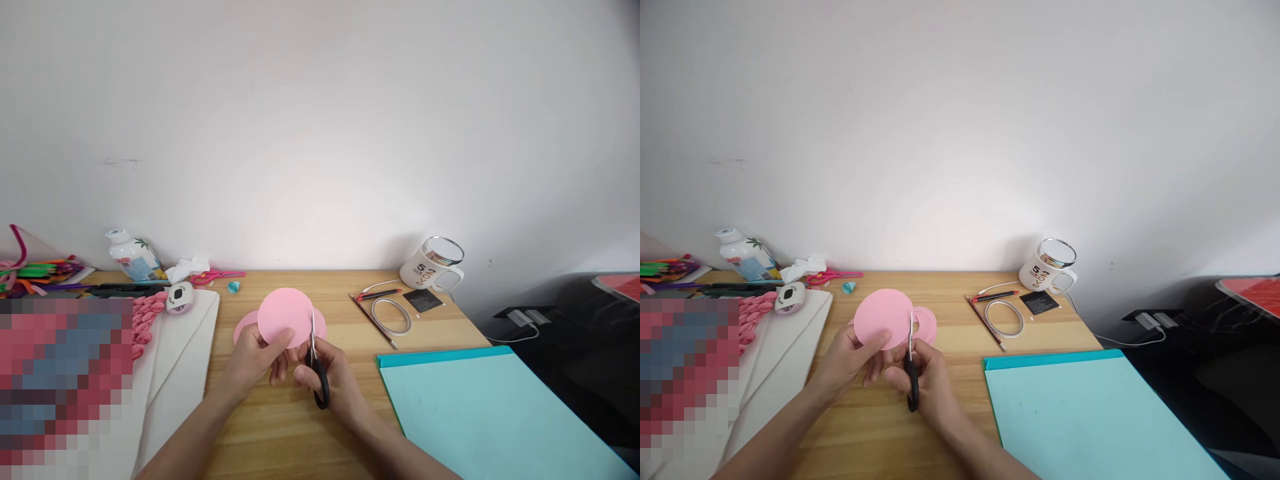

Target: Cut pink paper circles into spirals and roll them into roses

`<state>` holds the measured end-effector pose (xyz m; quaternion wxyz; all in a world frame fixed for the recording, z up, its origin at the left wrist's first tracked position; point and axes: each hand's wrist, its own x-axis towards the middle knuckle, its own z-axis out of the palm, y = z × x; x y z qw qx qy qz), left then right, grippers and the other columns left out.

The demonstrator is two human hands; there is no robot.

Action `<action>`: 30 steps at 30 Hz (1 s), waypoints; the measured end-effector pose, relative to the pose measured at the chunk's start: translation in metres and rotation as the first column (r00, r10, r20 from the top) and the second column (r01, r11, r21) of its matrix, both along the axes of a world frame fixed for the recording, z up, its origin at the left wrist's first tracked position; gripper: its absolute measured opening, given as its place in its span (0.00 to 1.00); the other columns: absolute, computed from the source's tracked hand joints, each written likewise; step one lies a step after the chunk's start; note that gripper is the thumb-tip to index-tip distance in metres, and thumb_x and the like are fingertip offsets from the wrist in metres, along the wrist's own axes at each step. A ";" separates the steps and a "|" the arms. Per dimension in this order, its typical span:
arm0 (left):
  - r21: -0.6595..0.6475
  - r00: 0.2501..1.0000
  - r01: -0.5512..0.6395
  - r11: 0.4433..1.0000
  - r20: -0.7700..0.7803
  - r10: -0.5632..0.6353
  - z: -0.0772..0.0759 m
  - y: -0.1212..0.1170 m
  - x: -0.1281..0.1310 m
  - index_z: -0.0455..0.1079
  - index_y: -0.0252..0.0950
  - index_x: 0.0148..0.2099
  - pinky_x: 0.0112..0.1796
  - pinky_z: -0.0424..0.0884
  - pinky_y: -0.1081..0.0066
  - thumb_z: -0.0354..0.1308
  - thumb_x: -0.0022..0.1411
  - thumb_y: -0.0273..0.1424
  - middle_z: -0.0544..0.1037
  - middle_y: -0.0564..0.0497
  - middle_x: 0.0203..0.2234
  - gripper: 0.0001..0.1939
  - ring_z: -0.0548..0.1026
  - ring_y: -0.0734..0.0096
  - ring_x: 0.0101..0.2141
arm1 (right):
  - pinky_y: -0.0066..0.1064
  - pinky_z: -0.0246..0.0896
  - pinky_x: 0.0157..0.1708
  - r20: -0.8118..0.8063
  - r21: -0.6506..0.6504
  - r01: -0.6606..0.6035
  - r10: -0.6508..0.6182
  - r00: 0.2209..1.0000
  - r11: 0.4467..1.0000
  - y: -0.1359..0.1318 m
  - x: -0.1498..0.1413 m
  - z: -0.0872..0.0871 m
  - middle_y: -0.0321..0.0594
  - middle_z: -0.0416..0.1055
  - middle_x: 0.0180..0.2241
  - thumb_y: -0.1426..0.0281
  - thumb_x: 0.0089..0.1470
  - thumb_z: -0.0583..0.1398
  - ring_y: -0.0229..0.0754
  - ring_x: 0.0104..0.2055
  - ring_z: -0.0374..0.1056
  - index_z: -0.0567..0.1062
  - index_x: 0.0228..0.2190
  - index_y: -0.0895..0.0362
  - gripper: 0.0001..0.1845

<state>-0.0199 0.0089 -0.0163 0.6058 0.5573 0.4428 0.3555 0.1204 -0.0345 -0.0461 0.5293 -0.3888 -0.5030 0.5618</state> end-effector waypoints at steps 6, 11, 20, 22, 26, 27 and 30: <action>-0.004 0.999 -0.006 1.000 -0.051 0.006 -0.002 0.000 -0.001 0.67 0.32 0.18 0.11 0.58 0.79 0.61 0.51 0.39 0.68 0.54 0.09 0.18 0.63 0.79 0.10 | 0.26 0.52 0.21 -0.040 0.004 -0.014 0.015 0.999 1.000 0.000 -0.002 0.000 0.32 0.62 0.20 0.52 0.42 0.65 0.35 0.21 0.55 0.67 0.26 0.56 0.21; 0.001 0.997 0.030 1.000 -0.072 -0.030 -0.002 0.000 -0.002 0.65 0.32 0.18 0.10 0.56 0.80 0.60 0.52 0.37 0.66 0.55 0.08 0.17 0.61 0.81 0.09 | 0.26 0.48 0.21 -0.018 0.026 0.020 -0.019 1.000 0.999 0.002 0.001 -0.003 0.31 0.59 0.20 0.52 0.40 0.66 0.34 0.22 0.52 0.66 0.26 0.57 0.23; 0.006 0.999 0.030 1.000 -0.032 -0.030 0.001 0.001 -0.003 0.65 0.32 0.19 0.10 0.55 0.80 0.60 0.51 0.38 0.65 0.57 0.08 0.17 0.59 0.82 0.10 | 0.25 0.46 0.20 0.010 0.052 0.023 -0.023 1.000 0.998 0.002 0.002 -0.002 0.29 0.57 0.19 0.52 0.43 0.64 0.34 0.21 0.50 0.66 0.27 0.56 0.22; 0.012 0.998 0.019 1.000 -0.054 -0.018 0.001 0.002 -0.003 0.65 0.32 0.18 0.11 0.55 0.80 0.61 0.50 0.38 0.65 0.57 0.08 0.17 0.59 0.82 0.10 | 0.25 0.45 0.19 0.009 0.047 0.040 -0.040 0.999 0.998 0.001 0.002 -0.003 0.29 0.57 0.19 0.52 0.42 0.65 0.33 0.21 0.50 0.66 0.27 0.56 0.22; 0.018 0.998 0.000 1.000 -0.059 0.001 0.001 0.002 -0.003 0.64 0.32 0.19 0.11 0.54 0.81 0.62 0.50 0.39 0.65 0.57 0.09 0.17 0.59 0.83 0.10 | 0.25 0.43 0.18 -0.002 -0.002 0.049 -0.049 0.999 0.999 0.000 0.002 -0.003 0.27 0.55 0.17 0.53 0.41 0.66 0.32 0.19 0.47 0.65 0.26 0.56 0.22; 0.020 0.998 -0.004 1.000 -0.056 0.005 0.001 0.002 -0.003 0.64 0.32 0.19 0.11 0.54 0.81 0.62 0.50 0.39 0.64 0.58 0.09 0.17 0.59 0.83 0.10 | 0.25 0.43 0.18 -0.002 -0.013 0.045 -0.045 0.999 0.999 0.000 0.002 -0.003 0.27 0.54 0.17 0.53 0.41 0.66 0.32 0.19 0.47 0.65 0.26 0.56 0.22; 0.023 0.999 -0.008 1.000 -0.040 0.009 0.002 0.002 -0.003 0.64 0.32 0.18 0.11 0.55 0.81 0.62 0.50 0.39 0.64 0.58 0.09 0.18 0.59 0.83 0.11 | 0.24 0.45 0.18 -0.002 -0.039 0.029 -0.029 1.000 0.999 0.000 0.003 -0.002 0.27 0.55 0.16 0.53 0.40 0.66 0.32 0.19 0.49 0.65 0.26 0.55 0.22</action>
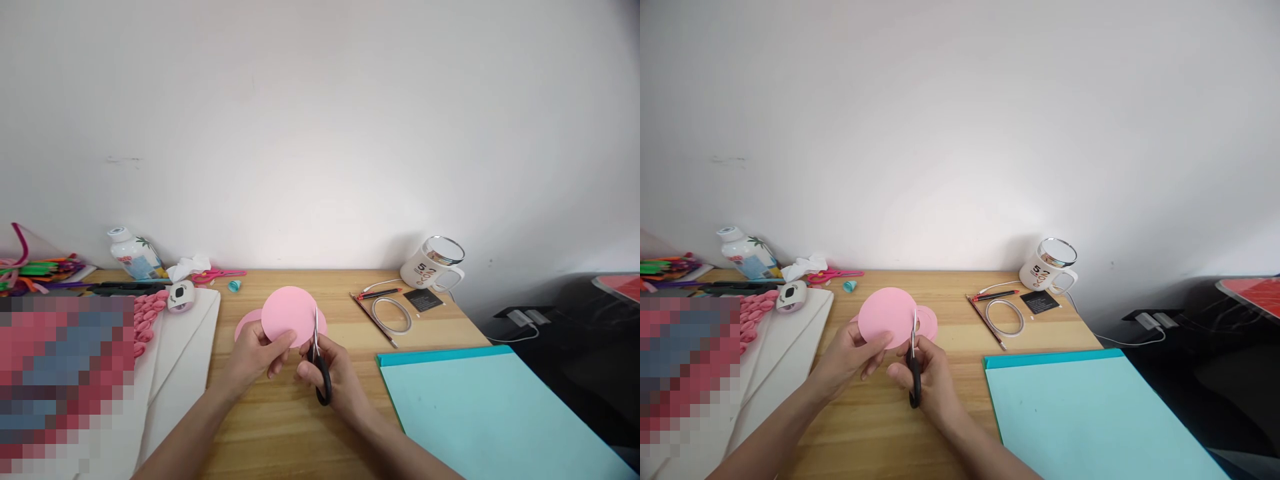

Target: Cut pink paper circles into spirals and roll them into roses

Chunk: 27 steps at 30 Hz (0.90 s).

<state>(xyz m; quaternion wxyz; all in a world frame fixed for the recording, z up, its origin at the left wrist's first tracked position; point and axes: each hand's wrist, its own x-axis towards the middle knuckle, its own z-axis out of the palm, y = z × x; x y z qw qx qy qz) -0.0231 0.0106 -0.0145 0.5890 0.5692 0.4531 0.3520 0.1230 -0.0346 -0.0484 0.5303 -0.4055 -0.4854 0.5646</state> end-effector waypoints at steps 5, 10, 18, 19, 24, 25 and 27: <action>-0.047 0.998 0.044 0.998 0.056 -0.042 0.000 0.000 0.000 0.67 0.31 0.21 0.11 0.57 0.80 0.60 0.52 0.41 0.69 0.54 0.13 0.19 0.64 0.80 0.11 | 0.25 0.49 0.18 -0.003 -0.038 -0.016 0.016 1.000 0.999 -0.001 0.000 0.001 0.28 0.58 0.16 0.52 0.39 0.66 0.32 0.18 0.52 0.65 0.26 0.55 0.23; -0.059 0.993 0.068 0.996 0.096 -0.062 -0.004 0.002 -0.001 0.67 0.30 0.22 0.11 0.59 0.79 0.61 0.53 0.40 0.71 0.53 0.14 0.18 0.66 0.79 0.12 | 0.25 0.49 0.19 -0.017 -0.052 -0.020 0.020 1.000 0.998 -0.002 -0.001 0.001 0.29 0.59 0.18 0.52 0.39 0.66 0.32 0.19 0.53 0.65 0.26 0.56 0.23; -0.046 0.996 0.083 0.995 0.047 -0.081 -0.003 0.001 -0.002 0.65 0.31 0.19 0.10 0.57 0.81 0.60 0.53 0.36 0.67 0.55 0.10 0.17 0.62 0.81 0.10 | 0.24 0.45 0.20 -0.056 0.031 0.005 -0.003 0.998 1.000 0.001 -0.001 -0.004 0.28 0.58 0.20 0.56 0.38 0.69 0.32 0.22 0.50 0.66 0.32 0.57 0.25; -0.048 0.995 0.089 0.995 0.046 -0.086 -0.002 0.001 -0.001 0.65 0.32 0.18 0.10 0.56 0.81 0.60 0.53 0.36 0.67 0.56 0.09 0.17 0.62 0.82 0.10 | 0.24 0.46 0.21 -0.061 0.032 0.008 -0.006 0.998 0.999 0.001 -0.001 -0.004 0.28 0.58 0.21 0.57 0.37 0.70 0.33 0.22 0.51 0.66 0.33 0.57 0.26; -0.063 0.996 0.084 0.994 0.038 -0.081 0.003 0.001 -0.001 0.64 0.32 0.17 0.09 0.55 0.81 0.62 0.50 0.36 0.67 0.56 0.09 0.17 0.61 0.82 0.09 | 0.24 0.46 0.21 -0.069 0.024 0.003 -0.001 0.998 1.000 0.002 0.000 -0.002 0.29 0.58 0.21 0.57 0.37 0.70 0.33 0.23 0.51 0.65 0.29 0.57 0.24; -0.066 0.996 0.081 0.995 0.033 -0.079 0.003 0.001 -0.001 0.64 0.32 0.17 0.09 0.55 0.81 0.62 0.49 0.36 0.67 0.56 0.09 0.17 0.61 0.82 0.09 | 0.24 0.45 0.20 -0.072 0.024 0.002 0.000 0.997 1.000 0.002 -0.001 -0.001 0.28 0.58 0.20 0.56 0.37 0.69 0.32 0.22 0.50 0.65 0.29 0.57 0.24; -0.065 0.997 0.073 0.995 0.028 -0.071 0.003 0.001 -0.001 0.64 0.32 0.17 0.09 0.54 0.81 0.63 0.48 0.36 0.66 0.57 0.09 0.17 0.61 0.82 0.09 | 0.24 0.42 0.19 -0.075 0.032 0.005 -0.003 0.997 0.999 0.001 -0.001 -0.001 0.27 0.56 0.19 0.56 0.38 0.69 0.32 0.21 0.48 0.66 0.29 0.56 0.24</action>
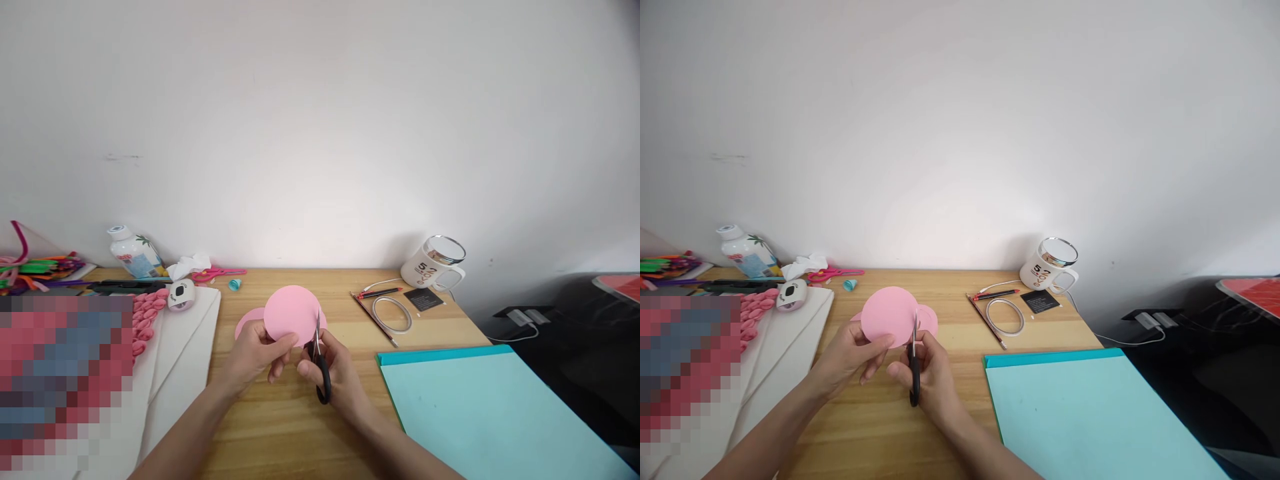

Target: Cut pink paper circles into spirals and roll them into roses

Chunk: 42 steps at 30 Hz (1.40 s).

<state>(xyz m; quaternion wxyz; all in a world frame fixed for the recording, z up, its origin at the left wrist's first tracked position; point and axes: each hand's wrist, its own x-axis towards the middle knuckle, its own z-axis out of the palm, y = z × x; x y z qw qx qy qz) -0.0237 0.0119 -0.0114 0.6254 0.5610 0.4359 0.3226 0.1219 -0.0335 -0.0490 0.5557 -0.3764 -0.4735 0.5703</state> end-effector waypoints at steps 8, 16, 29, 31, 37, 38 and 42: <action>0.014 0.999 -0.026 1.000 0.022 0.025 -0.001 0.000 -0.001 0.64 0.32 0.18 0.10 0.54 0.82 0.64 0.48 0.37 0.65 0.58 0.09 0.17 0.61 0.84 0.09 | 0.25 0.39 0.19 0.013 0.001 0.009 -0.009 1.000 1.000 0.000 0.000 -0.002 0.27 0.55 0.19 0.55 0.42 0.66 0.31 0.21 0.45 0.66 0.29 0.57 0.21; 0.037 0.999 -0.041 0.998 0.033 0.040 -0.002 0.002 -0.002 0.64 0.32 0.21 0.10 0.55 0.82 0.63 0.49 0.37 0.66 0.58 0.10 0.16 0.61 0.84 0.09 | 0.24 0.42 0.19 0.035 -0.052 0.023 -0.021 0.999 0.998 -0.001 0.002 -0.003 0.27 0.56 0.17 0.54 0.40 0.66 0.31 0.19 0.47 0.66 0.28 0.55 0.22; -0.078 0.996 -0.034 0.996 0.083 0.040 -0.004 0.002 -0.002 0.66 0.31 0.24 0.09 0.57 0.80 0.64 0.49 0.40 0.71 0.54 0.13 0.17 0.63 0.81 0.09 | 0.24 0.48 0.18 0.051 -0.087 0.022 -0.018 0.999 0.996 -0.004 -0.003 -0.003 0.28 0.59 0.17 0.52 0.39 0.66 0.32 0.19 0.52 0.65 0.27 0.55 0.23; -0.077 0.998 -0.038 0.996 0.052 0.043 -0.007 0.002 -0.003 0.67 0.30 0.23 0.09 0.55 0.80 0.63 0.50 0.40 0.69 0.55 0.11 0.17 0.62 0.82 0.09 | 0.24 0.46 0.18 0.045 -0.084 0.016 -0.012 0.999 0.996 -0.004 -0.003 -0.003 0.27 0.57 0.17 0.53 0.39 0.66 0.32 0.19 0.50 0.65 0.28 0.55 0.23; -0.048 1.000 0.009 0.999 0.007 -0.008 -0.014 0.003 -0.006 0.65 0.31 0.18 0.10 0.52 0.80 0.61 0.51 0.40 0.67 0.55 0.09 0.19 0.60 0.83 0.08 | 0.25 0.46 0.20 0.057 -0.020 0.001 0.000 0.998 1.000 -0.002 -0.001 -0.001 0.30 0.59 0.21 0.55 0.38 0.68 0.34 0.23 0.51 0.65 0.28 0.55 0.23; -0.043 1.000 0.008 0.999 -0.002 -0.009 -0.014 0.003 -0.006 0.65 0.31 0.18 0.10 0.52 0.80 0.61 0.51 0.40 0.66 0.55 0.08 0.19 0.60 0.83 0.08 | 0.25 0.46 0.21 0.057 -0.020 0.002 -0.001 0.998 1.000 -0.002 -0.001 0.000 0.30 0.59 0.21 0.55 0.38 0.68 0.34 0.23 0.51 0.65 0.28 0.55 0.23; -0.031 1.000 0.009 0.999 -0.018 -0.010 -0.012 0.003 -0.005 0.65 0.32 0.17 0.10 0.52 0.80 0.60 0.52 0.39 0.66 0.56 0.08 0.19 0.60 0.83 0.09 | 0.26 0.43 0.20 0.043 -0.003 0.003 -0.003 0.999 1.000 -0.002 -0.001 0.002 0.29 0.57 0.20 0.54 0.40 0.67 0.34 0.22 0.49 0.65 0.27 0.55 0.23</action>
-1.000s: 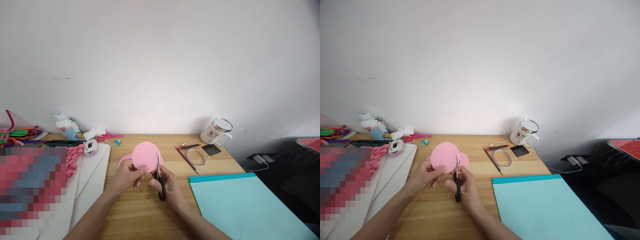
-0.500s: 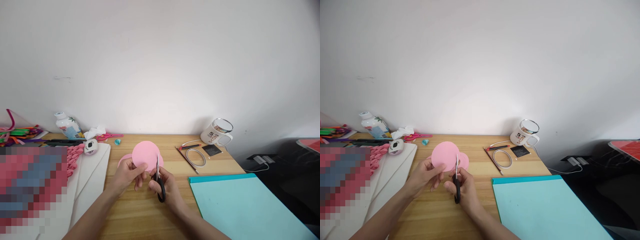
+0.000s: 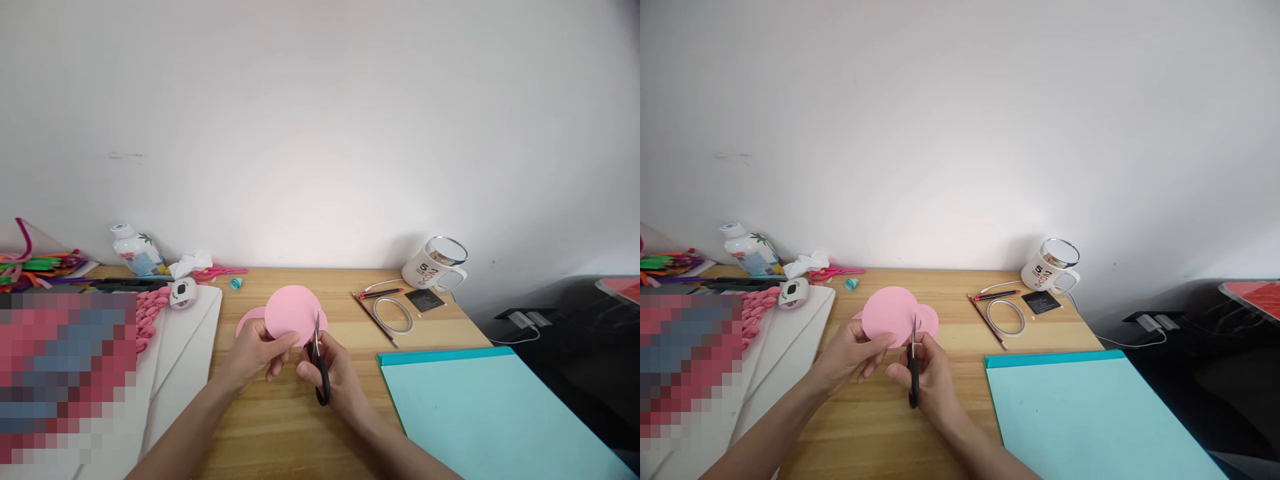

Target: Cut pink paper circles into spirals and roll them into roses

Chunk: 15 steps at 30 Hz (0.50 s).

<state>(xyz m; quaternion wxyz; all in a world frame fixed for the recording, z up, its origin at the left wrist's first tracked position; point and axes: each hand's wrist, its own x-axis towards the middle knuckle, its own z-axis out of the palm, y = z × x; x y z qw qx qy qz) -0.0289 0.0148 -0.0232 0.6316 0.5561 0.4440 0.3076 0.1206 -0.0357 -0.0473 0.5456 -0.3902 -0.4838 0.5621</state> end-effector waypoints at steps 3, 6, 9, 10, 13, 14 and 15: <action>0.005 1.000 -0.006 1.000 0.005 0.006 0.002 0.000 0.000 0.65 0.32 0.18 0.10 0.52 0.80 0.61 0.51 0.40 0.66 0.56 0.09 0.19 0.60 0.83 0.09 | 0.26 0.40 0.20 -0.011 0.001 -0.005 0.005 1.000 1.000 0.000 -0.001 0.000 0.27 0.54 0.19 0.54 0.41 0.66 0.33 0.21 0.46 0.65 0.28 0.55 0.22; 0.017 1.000 -0.023 1.000 0.006 0.023 0.006 -0.001 0.001 0.65 0.32 0.18 0.10 0.52 0.80 0.61 0.50 0.40 0.66 0.56 0.09 0.18 0.60 0.83 0.09 | 0.26 0.39 0.20 -0.030 -0.026 -0.005 0.004 1.000 1.000 0.000 -0.001 -0.001 0.27 0.53 0.18 0.54 0.40 0.66 0.33 0.20 0.45 0.64 0.29 0.55 0.23; 0.032 0.999 -0.038 0.999 0.002 0.038 0.011 -0.001 0.002 0.65 0.32 0.19 0.10 0.51 0.80 0.61 0.49 0.39 0.66 0.57 0.10 0.17 0.60 0.83 0.09 | 0.26 0.39 0.20 -0.032 -0.064 0.004 -0.006 0.999 0.998 0.000 -0.001 -0.002 0.27 0.54 0.18 0.53 0.38 0.66 0.32 0.20 0.45 0.64 0.28 0.54 0.24; 0.036 0.999 -0.044 0.998 -0.004 0.044 0.012 -0.001 0.002 0.65 0.32 0.19 0.10 0.51 0.80 0.61 0.48 0.39 0.66 0.57 0.11 0.17 0.59 0.83 0.09 | 0.26 0.39 0.20 -0.027 -0.073 0.006 -0.008 1.000 0.997 0.000 -0.001 -0.002 0.27 0.54 0.18 0.53 0.38 0.66 0.32 0.20 0.46 0.64 0.28 0.54 0.24; 0.047 0.998 -0.054 0.997 -0.029 0.055 0.013 -0.001 0.002 0.64 0.32 0.19 0.11 0.51 0.80 0.62 0.48 0.39 0.66 0.57 0.11 0.17 0.59 0.84 0.10 | 0.25 0.42 0.19 -0.007 -0.085 0.007 -0.008 1.000 0.996 -0.001 -0.001 -0.001 0.27 0.55 0.17 0.53 0.38 0.66 0.33 0.19 0.48 0.64 0.28 0.54 0.23; 0.053 0.998 -0.056 0.997 -0.036 0.057 0.013 -0.001 0.002 0.64 0.32 0.19 0.11 0.51 0.80 0.62 0.48 0.39 0.66 0.58 0.11 0.17 0.59 0.84 0.10 | 0.25 0.43 0.19 -0.002 -0.086 0.010 -0.010 1.000 0.996 -0.001 -0.001 -0.001 0.27 0.56 0.17 0.53 0.38 0.65 0.33 0.19 0.49 0.64 0.28 0.54 0.23; 0.061 0.997 -0.058 0.996 -0.040 0.061 0.013 -0.001 0.002 0.64 0.32 0.19 0.11 0.51 0.80 0.62 0.48 0.39 0.66 0.58 0.11 0.17 0.58 0.84 0.10 | 0.25 0.44 0.19 0.004 -0.088 0.014 -0.014 1.000 0.996 -0.001 -0.001 -0.001 0.27 0.57 0.17 0.53 0.39 0.65 0.33 0.19 0.50 0.64 0.28 0.54 0.22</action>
